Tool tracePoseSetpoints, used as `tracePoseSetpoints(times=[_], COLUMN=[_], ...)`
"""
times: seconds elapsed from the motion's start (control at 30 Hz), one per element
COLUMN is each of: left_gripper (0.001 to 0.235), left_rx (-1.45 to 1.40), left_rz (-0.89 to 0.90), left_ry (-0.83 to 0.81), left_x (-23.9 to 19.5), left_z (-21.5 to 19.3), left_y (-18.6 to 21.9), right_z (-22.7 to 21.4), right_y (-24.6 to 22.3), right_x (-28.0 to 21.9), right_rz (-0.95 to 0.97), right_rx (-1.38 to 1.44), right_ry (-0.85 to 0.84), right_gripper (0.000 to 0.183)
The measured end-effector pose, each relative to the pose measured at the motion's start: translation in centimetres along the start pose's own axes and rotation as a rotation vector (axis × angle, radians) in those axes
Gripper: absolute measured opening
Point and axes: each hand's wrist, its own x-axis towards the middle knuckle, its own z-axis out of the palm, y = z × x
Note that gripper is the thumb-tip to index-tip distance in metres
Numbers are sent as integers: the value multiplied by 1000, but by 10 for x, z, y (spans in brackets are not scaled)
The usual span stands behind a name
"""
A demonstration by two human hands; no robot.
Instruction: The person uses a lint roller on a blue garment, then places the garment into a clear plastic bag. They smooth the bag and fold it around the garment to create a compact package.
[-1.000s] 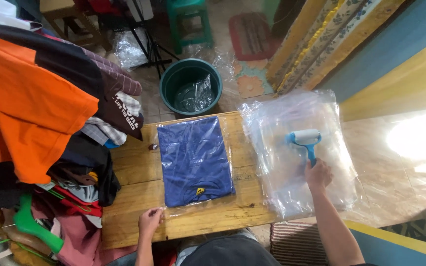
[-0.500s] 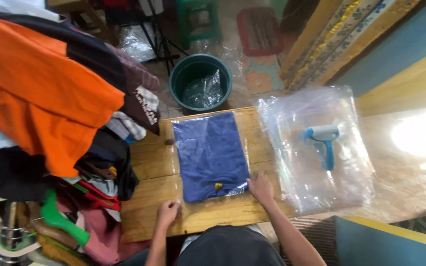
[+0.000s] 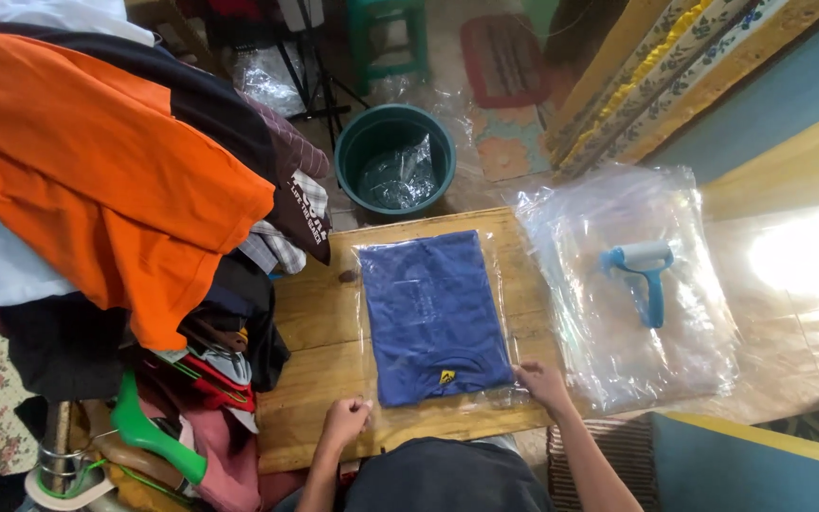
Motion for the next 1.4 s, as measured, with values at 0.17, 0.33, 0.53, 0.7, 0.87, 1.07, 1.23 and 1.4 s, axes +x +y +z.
tracePoseSetpoints(times=[0.17,0.33,0.53,0.7,0.87,1.07,1.23,1.4], left_gripper=[41,60,56,39,55,50,30,24], left_rx=[79,328,185,660,792,977,1096,894], left_rz=[-127,-305,239,620,449,342,337,484], left_ry=[-52,-158,397,520,318,313,292,322], left_x=[29,-5,119,192,239,271,277,97], left_z=[11,-46,-42,-51,-47,-32,-50,-136], left_y=[-39,54,104,179,209,198,196,306], right_z=[-13,-21,2,42,46,45,19,-61], right_y=[7,-59,-174,-207,-226,-230,-272,-347], right_x=[29,93,179,298,315,317,268,157], right_rz=[-21,-222,-793,-961,-862,-787,-817,-973], right_rx=[-127,-277,-500,-893,-999,-1121,-1136,-844], right_ry=[161,344,178,72,38,-41,-120,-332], right_gripper=[52,47,53,60,42,26,17,30])
